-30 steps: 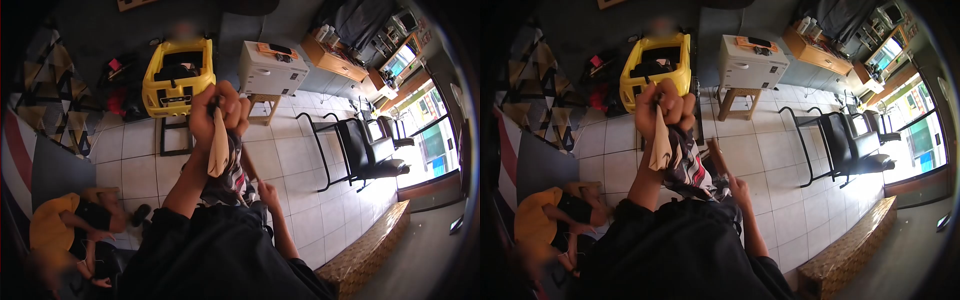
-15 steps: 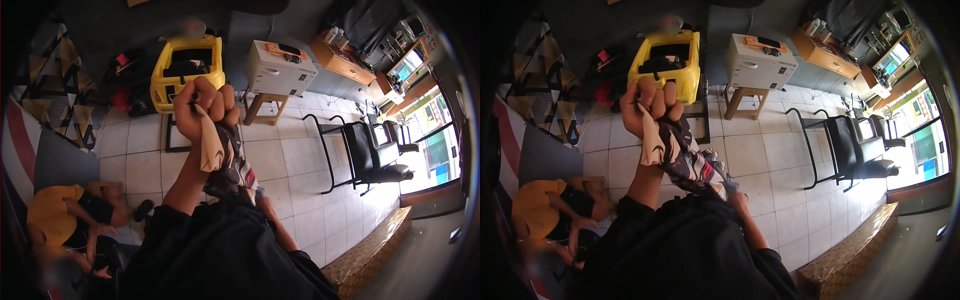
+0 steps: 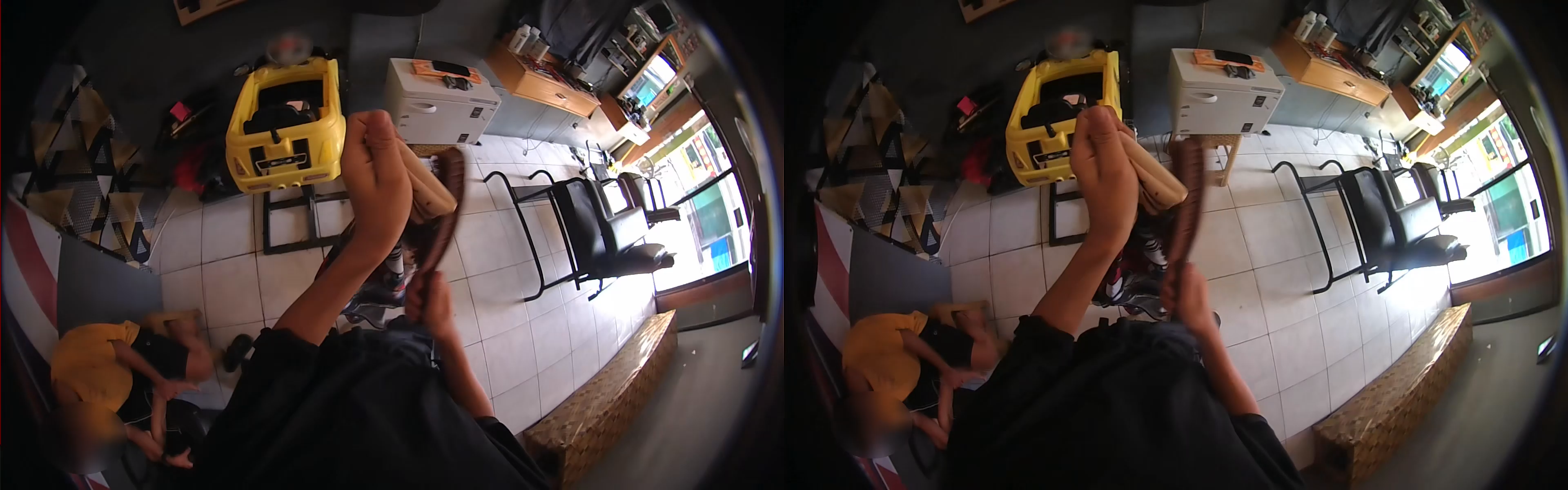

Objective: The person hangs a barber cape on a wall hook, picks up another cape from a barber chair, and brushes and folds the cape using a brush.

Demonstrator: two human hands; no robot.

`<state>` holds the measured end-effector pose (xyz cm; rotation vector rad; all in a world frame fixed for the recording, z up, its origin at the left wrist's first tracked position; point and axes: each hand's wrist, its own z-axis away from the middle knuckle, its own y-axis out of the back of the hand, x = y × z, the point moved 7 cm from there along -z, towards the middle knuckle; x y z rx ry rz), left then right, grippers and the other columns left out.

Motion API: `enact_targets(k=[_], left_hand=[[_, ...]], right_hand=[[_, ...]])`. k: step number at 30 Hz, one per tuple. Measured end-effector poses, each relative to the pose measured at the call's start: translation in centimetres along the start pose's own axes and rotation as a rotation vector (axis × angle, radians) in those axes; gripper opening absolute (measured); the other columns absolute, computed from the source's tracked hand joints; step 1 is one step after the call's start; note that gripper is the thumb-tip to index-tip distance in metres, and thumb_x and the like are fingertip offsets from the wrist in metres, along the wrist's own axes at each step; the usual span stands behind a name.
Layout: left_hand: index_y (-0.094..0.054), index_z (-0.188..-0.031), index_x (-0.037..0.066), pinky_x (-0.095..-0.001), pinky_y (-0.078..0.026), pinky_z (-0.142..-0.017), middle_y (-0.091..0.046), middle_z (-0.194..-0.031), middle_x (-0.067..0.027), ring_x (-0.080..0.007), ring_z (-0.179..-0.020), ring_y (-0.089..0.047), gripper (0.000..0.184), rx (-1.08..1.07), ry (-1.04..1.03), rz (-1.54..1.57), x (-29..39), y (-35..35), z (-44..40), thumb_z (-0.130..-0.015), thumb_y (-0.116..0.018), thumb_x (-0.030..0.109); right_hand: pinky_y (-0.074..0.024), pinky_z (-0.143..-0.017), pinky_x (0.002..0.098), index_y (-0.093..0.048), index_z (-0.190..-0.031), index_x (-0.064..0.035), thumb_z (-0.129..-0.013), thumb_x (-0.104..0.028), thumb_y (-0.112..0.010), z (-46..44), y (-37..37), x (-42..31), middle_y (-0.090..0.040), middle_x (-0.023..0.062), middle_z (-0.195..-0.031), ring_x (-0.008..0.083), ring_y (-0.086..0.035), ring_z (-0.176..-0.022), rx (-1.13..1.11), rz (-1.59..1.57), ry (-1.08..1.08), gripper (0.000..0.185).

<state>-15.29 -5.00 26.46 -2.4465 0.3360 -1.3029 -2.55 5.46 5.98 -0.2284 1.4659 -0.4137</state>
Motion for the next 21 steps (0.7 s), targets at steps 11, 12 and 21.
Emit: enact_targets(k=[11, 12, 21], left_hand=[[-0.038, -0.080, 0.011, -0.0252, -0.042, -0.061, -0.035, -0.063, 0.0015, -0.0109, -0.066, -0.047, 0.034, -0.231, 0.110, 0.372, 2.3, -0.3, -2.3, -0.095, -0.038, 0.041], [-0.038, -0.081, 0.010, -0.0245, -0.041, -0.057, -0.036, -0.063, 0.0014, -0.0106, -0.065, -0.047, 0.034, -0.226, 0.155, 0.324, 2.1, -0.3, -2.2, -0.095, -0.038, 0.041], [-0.048, -0.068, 0.004, -0.0173, -0.029, -0.041, -0.043, -0.058, 0.0003, -0.0046, -0.047, -0.041, 0.070, -1.083, 0.355, 0.199, 0.0, -3.5, 3.2, -0.090, -0.019, 0.063]], right_hand=[[-0.0476, -0.067, 0.0482, -0.059, -0.095, 0.0014, -0.090, -0.029, -0.040, 4.1, 16.1, 20.3, -0.061, 0.0259, -0.082, 0.0413, -0.060, -0.080, -0.175, 1.469, -0.400, 0.036], [-0.0476, -0.067, 0.0485, -0.059, -0.094, 0.0018, -0.090, -0.030, -0.040, 4.5, 18.2, 21.8, -0.060, 0.0266, -0.082, 0.0418, -0.060, -0.080, -0.159, 1.506, -0.359, 0.037], [-0.0253, -0.038, 0.0206, -0.053, -0.077, -0.0058, -0.096, -0.039, -0.038, -2.0, 4.7, -1.9, -0.039, -0.0055, -0.054, 0.0031, -0.034, -0.043, -0.014, 0.112, -0.059, 0.041]])
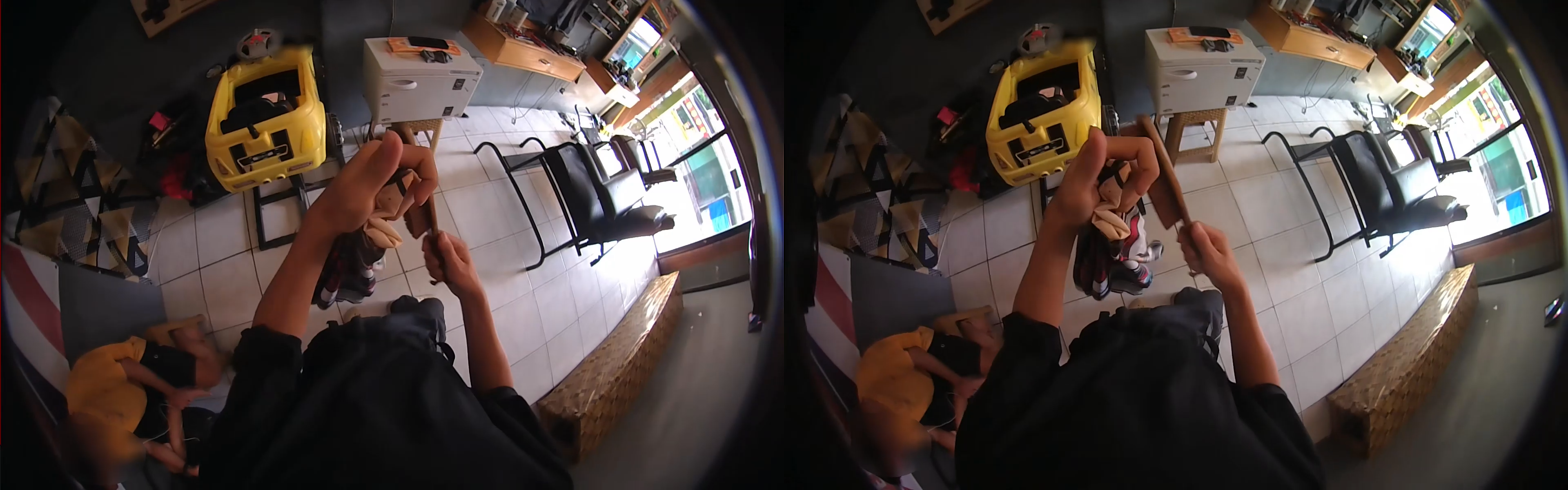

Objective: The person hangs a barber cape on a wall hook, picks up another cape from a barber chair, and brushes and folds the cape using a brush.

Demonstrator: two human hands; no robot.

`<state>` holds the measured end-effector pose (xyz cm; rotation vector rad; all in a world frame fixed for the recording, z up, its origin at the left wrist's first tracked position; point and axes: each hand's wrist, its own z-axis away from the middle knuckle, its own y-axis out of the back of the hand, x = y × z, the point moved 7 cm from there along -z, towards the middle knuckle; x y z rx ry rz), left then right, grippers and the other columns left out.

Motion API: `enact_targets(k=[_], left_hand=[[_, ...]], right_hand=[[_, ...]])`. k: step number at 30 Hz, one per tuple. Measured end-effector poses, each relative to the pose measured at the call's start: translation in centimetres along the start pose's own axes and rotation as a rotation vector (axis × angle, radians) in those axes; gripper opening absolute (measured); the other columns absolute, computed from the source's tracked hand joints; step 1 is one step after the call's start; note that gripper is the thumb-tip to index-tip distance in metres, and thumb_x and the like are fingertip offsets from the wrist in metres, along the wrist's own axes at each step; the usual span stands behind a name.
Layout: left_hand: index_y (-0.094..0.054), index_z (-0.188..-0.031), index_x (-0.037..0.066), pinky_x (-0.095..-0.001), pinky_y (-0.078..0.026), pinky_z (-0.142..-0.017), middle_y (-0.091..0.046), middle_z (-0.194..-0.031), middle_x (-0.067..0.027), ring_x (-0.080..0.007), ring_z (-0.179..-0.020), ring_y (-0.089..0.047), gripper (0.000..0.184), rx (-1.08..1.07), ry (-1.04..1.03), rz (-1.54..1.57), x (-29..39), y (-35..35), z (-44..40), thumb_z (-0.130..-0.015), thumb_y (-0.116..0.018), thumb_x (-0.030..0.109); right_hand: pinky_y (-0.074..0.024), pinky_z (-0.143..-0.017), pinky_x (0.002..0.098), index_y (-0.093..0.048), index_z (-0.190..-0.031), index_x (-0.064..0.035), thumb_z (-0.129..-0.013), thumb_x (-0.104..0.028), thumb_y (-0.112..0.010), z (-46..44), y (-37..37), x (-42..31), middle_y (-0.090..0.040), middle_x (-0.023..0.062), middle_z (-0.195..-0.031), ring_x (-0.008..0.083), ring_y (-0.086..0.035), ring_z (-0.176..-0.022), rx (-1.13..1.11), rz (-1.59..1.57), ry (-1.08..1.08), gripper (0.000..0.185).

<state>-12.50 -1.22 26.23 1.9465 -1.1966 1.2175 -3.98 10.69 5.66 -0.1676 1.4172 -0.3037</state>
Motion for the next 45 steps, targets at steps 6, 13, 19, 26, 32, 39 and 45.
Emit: enact_targets(k=[6, 13, 19, 26, 32, 39, 45], left_hand=[[-0.044, -0.063, 0.005, -0.0194, -0.023, -0.035, -0.036, -0.050, 0.0015, -0.0055, -0.038, -0.032, 0.073, 0.121, 0.015, 0.399, -0.9, 2.7, 0.4, -0.086, -0.017, 0.069], [-0.038, -0.068, 0.003, -0.0233, -0.017, -0.032, -0.028, -0.044, 0.0019, -0.0079, -0.033, -0.024, 0.064, -0.105, -0.245, 0.739, 1.9, 5.1, 2.2, -0.091, -0.019, 0.059], [-0.039, -0.065, 0.000, -0.0251, -0.016, -0.031, -0.026, -0.043, 0.0015, -0.0088, -0.032, -0.020, 0.071, -0.267, -0.207, 0.954, 1.8, 2.6, 1.3, -0.089, -0.017, 0.064], [-0.039, -0.064, 0.001, -0.0241, -0.017, -0.028, -0.027, -0.041, 0.0009, -0.0090, -0.029, -0.022, 0.068, -0.329, -0.201, 0.905, 2.3, 0.4, 0.8, -0.091, -0.020, 0.060], [-0.040, -0.061, 0.000, -0.0227, -0.017, -0.026, -0.029, -0.039, -0.0006, -0.0091, -0.026, -0.023, 0.067, -0.334, -0.240, 0.935, 4.2, 1.9, 3.1, -0.092, -0.023, 0.058], [-0.040, -0.057, 0.000, -0.0222, -0.020, -0.024, -0.033, -0.038, -0.0023, -0.0098, -0.025, -0.026, 0.070, -0.404, -0.234, 1.064, 6.3, 1.7, 4.0, -0.091, -0.022, 0.059], [-0.040, -0.055, -0.001, -0.0229, -0.019, -0.026, -0.034, -0.039, -0.0024, -0.0107, -0.026, -0.026, 0.075, -0.287, -0.113, 0.942, 2.8, 0.1, 2.7, -0.089, -0.022, 0.064]], right_hand=[[-0.0381, -0.043, 0.0293, -0.056, -0.079, -0.0006, -0.093, -0.043, -0.042, -1.6, -0.8, 11.6, -0.050, 0.0027, -0.055, 0.0158, -0.047, -0.045, -0.132, 0.408, -0.277, 0.047], [-0.0494, -0.073, 0.0472, -0.065, -0.093, -0.0026, -0.088, -0.040, -0.045, 5.3, 10.9, 22.5, -0.063, 0.0189, -0.095, 0.0365, -0.061, -0.088, 0.145, 1.490, -0.588, 0.043], [-0.0353, -0.039, 0.0245, -0.054, -0.072, -0.0045, -0.092, -0.045, -0.043, 0.0, 9.5, 8.2, -0.048, 0.0025, -0.056, 0.0098, -0.048, -0.048, 0.329, 0.575, -0.216, 0.046], [-0.0233, -0.038, 0.0195, -0.053, -0.079, -0.0071, -0.094, -0.043, -0.040, -1.2, -4.7, 2.9, -0.039, -0.0058, -0.054, 0.0037, -0.033, -0.043, -0.341, -0.090, -0.038, 0.041], [-0.0480, -0.075, 0.0426, -0.066, -0.090, -0.0026, -0.087, -0.048, -0.046, 1.3, 6.8, 23.2, -0.065, 0.0181, -0.090, 0.0346, -0.063, -0.084, 0.057, 1.258, -0.475, 0.050], [-0.0405, -0.041, 0.0303, -0.060, -0.066, -0.0025, -0.084, -0.047, -0.054, 3.2, 13.4, 18.7, -0.055, 0.0055, -0.056, 0.0156, -0.050, -0.044, 0.465, 0.607, -0.449, 0.049], [-0.0202, -0.036, 0.0200, -0.045, -0.070, -0.0107, -0.094, -0.040, -0.042, 0.5, -1.8, 1.6, -0.035, -0.0078, -0.055, 0.0017, -0.029, -0.041, -0.107, -0.142, -0.105, 0.038]])
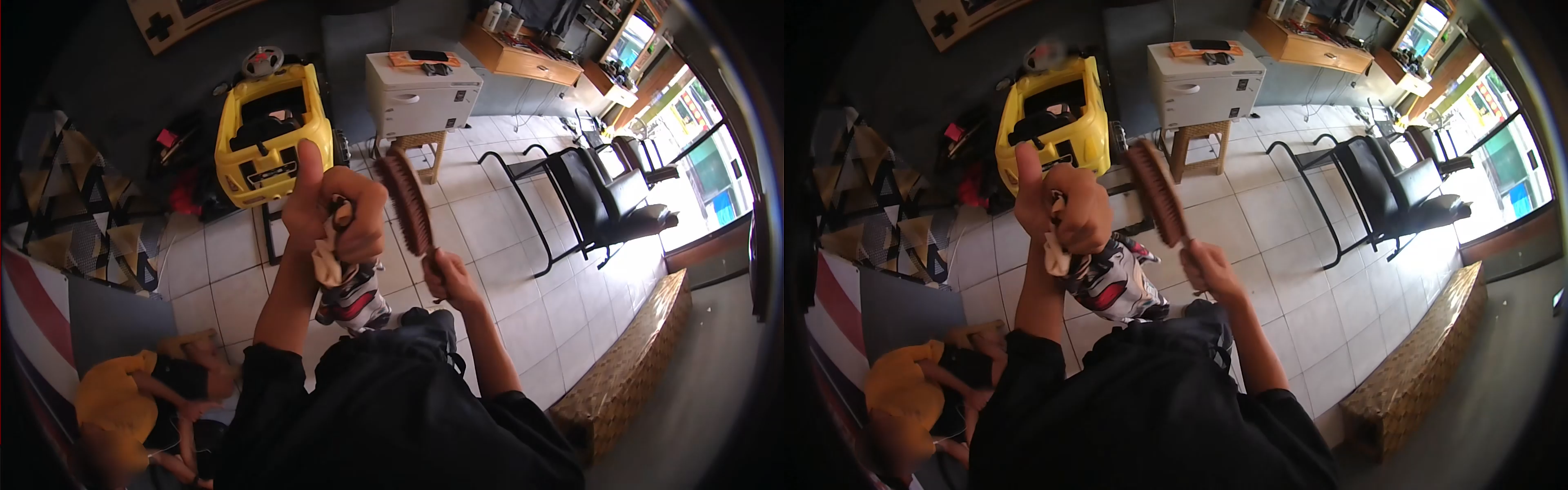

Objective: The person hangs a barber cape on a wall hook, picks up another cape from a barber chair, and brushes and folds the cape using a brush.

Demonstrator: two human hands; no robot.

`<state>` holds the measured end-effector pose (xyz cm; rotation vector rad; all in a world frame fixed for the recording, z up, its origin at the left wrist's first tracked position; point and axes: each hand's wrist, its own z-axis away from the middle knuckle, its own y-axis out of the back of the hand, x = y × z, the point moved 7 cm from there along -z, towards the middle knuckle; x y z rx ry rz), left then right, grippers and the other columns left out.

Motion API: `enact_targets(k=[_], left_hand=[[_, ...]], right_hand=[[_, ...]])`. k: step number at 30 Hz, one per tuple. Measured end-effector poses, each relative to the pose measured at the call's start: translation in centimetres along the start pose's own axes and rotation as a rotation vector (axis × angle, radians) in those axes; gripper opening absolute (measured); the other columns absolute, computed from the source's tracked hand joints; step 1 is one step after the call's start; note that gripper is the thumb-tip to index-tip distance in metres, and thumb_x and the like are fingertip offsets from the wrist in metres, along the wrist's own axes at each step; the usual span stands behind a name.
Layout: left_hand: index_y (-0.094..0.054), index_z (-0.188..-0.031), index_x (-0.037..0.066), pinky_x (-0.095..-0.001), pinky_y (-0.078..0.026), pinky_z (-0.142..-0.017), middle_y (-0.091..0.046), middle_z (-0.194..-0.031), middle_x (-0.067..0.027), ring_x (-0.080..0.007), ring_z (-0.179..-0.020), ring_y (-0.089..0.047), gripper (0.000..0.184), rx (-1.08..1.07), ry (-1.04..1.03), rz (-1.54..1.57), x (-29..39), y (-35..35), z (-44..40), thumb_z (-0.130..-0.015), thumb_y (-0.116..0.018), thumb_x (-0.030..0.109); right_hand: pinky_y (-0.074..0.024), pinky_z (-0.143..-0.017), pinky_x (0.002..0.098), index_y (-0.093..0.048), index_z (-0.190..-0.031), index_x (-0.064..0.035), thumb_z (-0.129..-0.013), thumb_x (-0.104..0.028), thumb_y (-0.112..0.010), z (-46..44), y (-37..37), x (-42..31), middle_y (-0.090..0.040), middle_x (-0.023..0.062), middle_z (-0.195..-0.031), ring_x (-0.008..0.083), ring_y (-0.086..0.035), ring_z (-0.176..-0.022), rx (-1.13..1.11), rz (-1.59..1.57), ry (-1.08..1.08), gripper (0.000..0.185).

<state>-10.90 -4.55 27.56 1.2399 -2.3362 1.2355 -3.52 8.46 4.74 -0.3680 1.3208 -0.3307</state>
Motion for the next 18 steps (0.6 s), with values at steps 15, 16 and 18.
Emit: enact_targets(k=[15, 16, 18], left_hand=[[-0.042, -0.060, 0.003, -0.0217, -0.029, -0.036, -0.039, -0.050, -0.0011, -0.0077, -0.038, -0.035, 0.047, 0.657, -0.511, -0.727, 4.9, -4.5, 3.2, -0.097, -0.032, 0.031], [-0.043, -0.061, 0.003, -0.0211, -0.029, -0.038, -0.038, -0.051, -0.0005, -0.0065, -0.040, -0.035, 0.045, 0.755, -0.388, -0.892, 4.8, -4.5, 2.8, -0.097, -0.034, 0.029], [-0.044, -0.063, 0.003, -0.0200, -0.029, -0.042, -0.038, -0.053, 0.0008, -0.0042, -0.044, -0.033, 0.041, 0.945, -0.119, -1.212, 4.4, -3.7, 2.2, -0.097, -0.038, 0.026]], right_hand=[[-0.0484, -0.069, 0.0431, -0.063, -0.081, 0.0033, -0.089, -0.048, -0.042, 1.9, 10.1, 19.5, -0.064, 0.0217, -0.086, 0.0335, -0.063, -0.077, 0.206, 1.377, -0.432, 0.056], [-0.0479, -0.064, 0.0415, -0.062, -0.078, 0.0028, -0.089, -0.048, -0.041, 1.0, 9.2, 17.5, -0.064, 0.0199, -0.080, 0.0315, -0.063, -0.072, 0.243, 1.283, -0.330, 0.057], [-0.0425, -0.053, 0.0354, -0.057, -0.072, 0.0004, -0.091, -0.049, -0.038, -0.6, 6.7, 13.0, -0.058, 0.0115, -0.065, 0.0230, -0.057, -0.058, 0.265, 0.896, -0.191, 0.057]])
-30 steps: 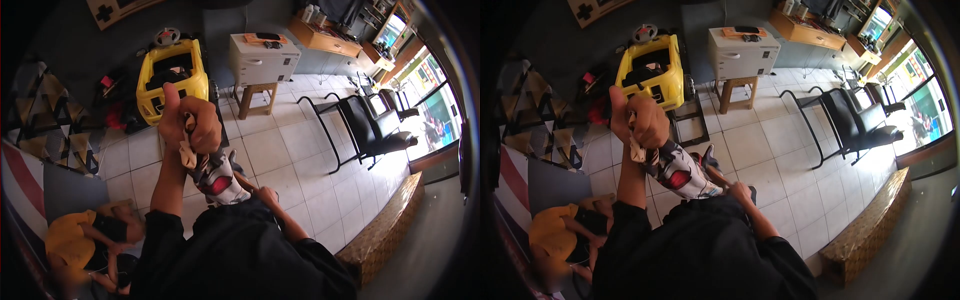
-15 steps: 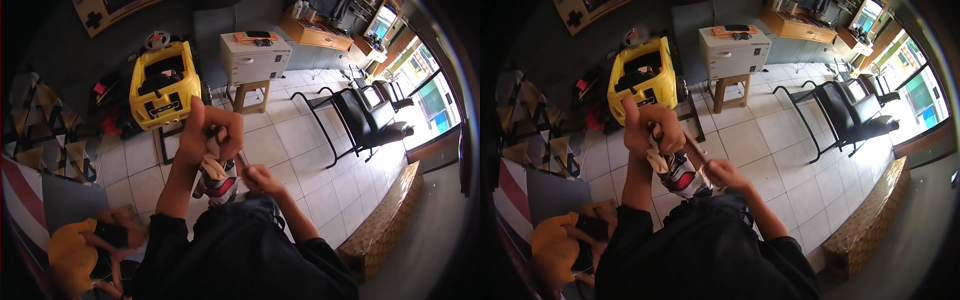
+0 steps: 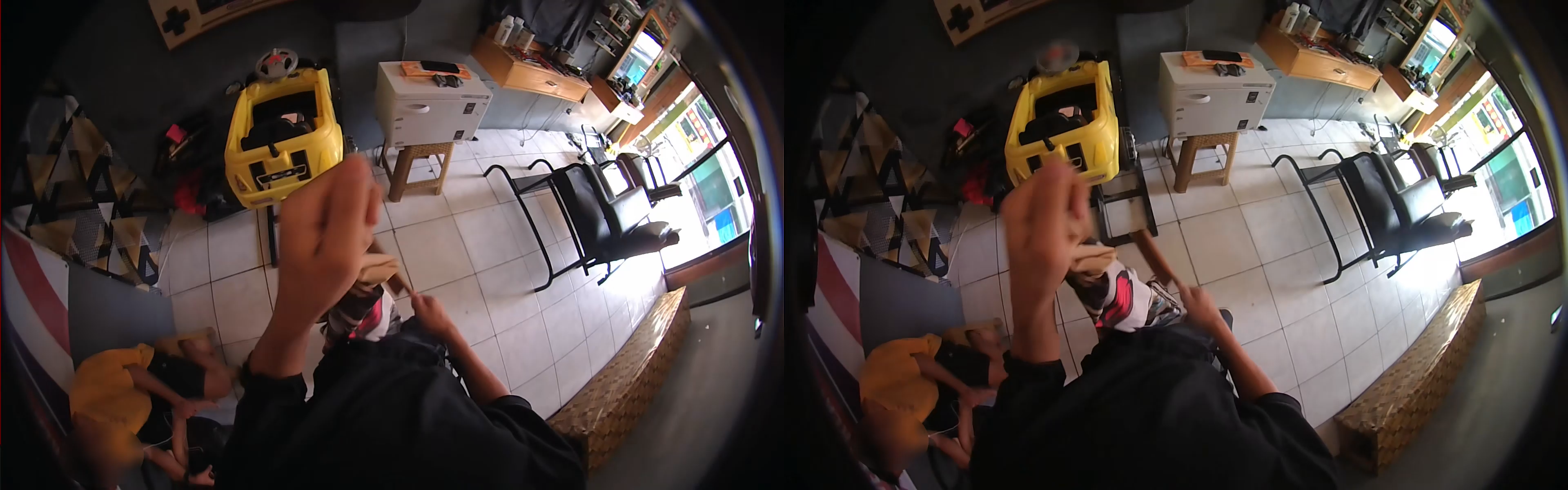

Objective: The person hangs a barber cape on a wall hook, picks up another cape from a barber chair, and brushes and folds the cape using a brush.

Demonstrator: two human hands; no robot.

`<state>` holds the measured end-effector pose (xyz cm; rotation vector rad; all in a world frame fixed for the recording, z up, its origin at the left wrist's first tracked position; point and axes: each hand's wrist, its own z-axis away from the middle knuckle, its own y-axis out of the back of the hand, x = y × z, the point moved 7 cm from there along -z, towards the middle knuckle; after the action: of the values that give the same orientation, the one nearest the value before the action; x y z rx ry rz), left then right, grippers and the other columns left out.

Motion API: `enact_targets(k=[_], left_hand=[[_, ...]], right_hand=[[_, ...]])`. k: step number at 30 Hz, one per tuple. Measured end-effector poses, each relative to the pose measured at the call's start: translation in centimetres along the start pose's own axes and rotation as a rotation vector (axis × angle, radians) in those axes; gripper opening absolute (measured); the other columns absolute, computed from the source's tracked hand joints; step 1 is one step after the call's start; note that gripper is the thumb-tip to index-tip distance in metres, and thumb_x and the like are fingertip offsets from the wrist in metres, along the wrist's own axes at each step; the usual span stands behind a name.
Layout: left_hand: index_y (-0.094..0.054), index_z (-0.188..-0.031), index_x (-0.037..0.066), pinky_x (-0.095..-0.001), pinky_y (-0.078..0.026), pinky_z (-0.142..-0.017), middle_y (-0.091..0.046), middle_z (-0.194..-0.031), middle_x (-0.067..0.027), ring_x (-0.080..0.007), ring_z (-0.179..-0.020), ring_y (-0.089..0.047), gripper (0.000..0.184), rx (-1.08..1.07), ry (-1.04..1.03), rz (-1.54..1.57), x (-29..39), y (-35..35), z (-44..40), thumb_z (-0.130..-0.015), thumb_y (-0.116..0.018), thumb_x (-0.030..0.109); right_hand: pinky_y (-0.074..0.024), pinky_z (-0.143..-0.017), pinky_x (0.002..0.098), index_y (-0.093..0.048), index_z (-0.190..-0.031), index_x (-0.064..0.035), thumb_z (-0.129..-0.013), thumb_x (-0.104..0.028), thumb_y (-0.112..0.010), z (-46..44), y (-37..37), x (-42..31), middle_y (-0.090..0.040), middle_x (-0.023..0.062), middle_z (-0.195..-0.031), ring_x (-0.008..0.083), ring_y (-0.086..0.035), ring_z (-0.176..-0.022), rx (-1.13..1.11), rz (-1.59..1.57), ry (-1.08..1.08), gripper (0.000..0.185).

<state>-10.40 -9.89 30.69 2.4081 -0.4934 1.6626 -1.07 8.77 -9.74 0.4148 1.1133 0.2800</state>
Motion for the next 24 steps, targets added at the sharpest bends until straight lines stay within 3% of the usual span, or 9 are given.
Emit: enact_targets(k=[3, 6, 10, 13, 15, 18, 21, 23, 24], left_hand=[[-0.045, -0.066, 0.005, -0.0176, -0.022, -0.041, -0.035, -0.053, 0.0062, 0.0006, -0.044, -0.030, 0.038, 0.026, 0.028, 0.040, -4.0, -1.1, -1.6, -0.096, -0.043, 0.028], [-0.045, -0.065, 0.005, -0.0179, -0.023, -0.040, -0.035, -0.053, 0.0055, 0.0000, -0.044, -0.031, 0.039, 0.072, -0.107, 0.038, -4.2, -2.2, -2.2, -0.096, -0.043, 0.027], [-0.043, -0.064, 0.005, -0.0192, -0.024, -0.040, -0.035, -0.052, 0.0041, -0.0013, -0.043, -0.031, 0.039, 0.134, -0.201, 0.165, -3.4, -2.2, -2.8, -0.096, -0.043, 0.027], [-0.043, -0.063, 0.006, -0.0190, -0.026, -0.041, -0.037, -0.053, 0.0032, -0.0019, -0.044, -0.033, 0.039, 0.215, -0.263, 0.285, -2.8, -0.1, -3.1, -0.096, -0.044, 0.027], [-0.047, -0.065, 0.006, -0.0173, -0.029, -0.044, -0.041, -0.056, 0.0033, -0.0012, -0.048, -0.037, 0.038, 0.254, -0.260, 0.355, -2.3, 1.1, -3.1, -0.096, -0.044, 0.027], [-0.048, -0.066, 0.004, -0.0180, -0.029, -0.042, -0.044, -0.058, 0.0037, -0.0022, -0.048, -0.038, 0.037, 0.241, -0.208, 0.059, -1.6, 0.6, -3.0, -0.094, -0.049, 0.028], [-0.049, -0.081, 0.003, -0.0174, -0.037, -0.048, -0.047, -0.062, 0.0030, -0.0040, -0.055, -0.046, 0.028, 0.080, -0.006, 0.015, -4.1, -0.5, -3.4, -0.088, -0.059, 0.028], [-0.047, -0.092, 0.004, -0.0173, -0.042, -0.053, -0.048, -0.066, 0.0018, -0.0051, -0.058, -0.050, 0.031, -0.046, 0.148, 0.172, -5.8, -1.6, -3.3, -0.084, -0.065, 0.028], [-0.040, -0.104, 0.005, -0.0189, -0.045, -0.064, -0.051, -0.078, -0.0031, -0.0076, -0.070, -0.055, 0.039, -0.088, 0.211, 0.167, -5.7, -2.1, -2.9, -0.080, -0.069, 0.017]], right_hand=[[-0.0278, -0.042, 0.0240, -0.045, -0.070, -0.0068, -0.096, -0.046, -0.030, 3.6, 2.2, -12.6, -0.037, -0.0025, -0.054, 0.0079, -0.034, -0.046, -0.302, -0.841, 0.101, 0.049], [-0.0271, -0.043, 0.0217, -0.042, -0.073, -0.0086, -0.097, -0.042, -0.026, 5.0, 1.4, -16.5, -0.038, -0.0023, -0.055, 0.0078, -0.033, -0.046, -0.253, -0.835, 0.341, 0.044], [-0.0418, -0.050, 0.0405, -0.050, -0.090, -0.0029, -0.094, -0.041, -0.036, 4.1, -2.6, -12.7, -0.053, 0.0150, -0.064, 0.0309, -0.053, -0.057, -0.067, 0.062, 0.613, 0.041], [-0.0461, -0.064, 0.0445, -0.056, -0.099, -0.0011, -0.094, -0.034, -0.038, 1.4, -7.4, 1.0, -0.061, 0.0182, -0.077, 0.0368, -0.059, -0.073, -0.329, 0.720, 0.457, 0.038], [-0.0469, -0.066, 0.0441, -0.061, -0.101, -0.0036, -0.093, -0.034, -0.039, 3.6, -3.4, 3.0, -0.063, 0.0187, -0.082, 0.0367, -0.060, -0.073, -0.310, 0.633, -0.155, 0.038], [-0.0475, -0.064, 0.0465, -0.055, -0.112, -0.0038, -0.092, -0.030, -0.039, 1.8, -2.6, 10.3, -0.063, 0.0189, -0.080, 0.0352, -0.061, -0.077, -0.271, 0.750, -0.171, 0.036], [-0.0466, -0.060, 0.0468, -0.053, -0.116, -0.0051, -0.091, -0.030, -0.040, -1.2, -1.5, 10.9, -0.060, 0.0173, -0.072, 0.0369, -0.060, -0.071, -0.079, 0.735, 0.217, 0.037], [-0.0386, -0.042, 0.0329, -0.053, -0.075, -0.0053, -0.093, -0.050, -0.036, -1.1, 2.4, 3.9, -0.048, 0.0044, -0.055, 0.0177, -0.049, -0.045, 0.101, 0.052, 0.179, 0.051], [-0.0309, -0.038, 0.0279, -0.045, -0.074, -0.0084, -0.093, -0.051, -0.034, 0.0, 3.3, -0.6, -0.038, 0.0001, -0.053, 0.0122, -0.039, -0.042, -0.015, -0.364, 0.049, 0.048]])
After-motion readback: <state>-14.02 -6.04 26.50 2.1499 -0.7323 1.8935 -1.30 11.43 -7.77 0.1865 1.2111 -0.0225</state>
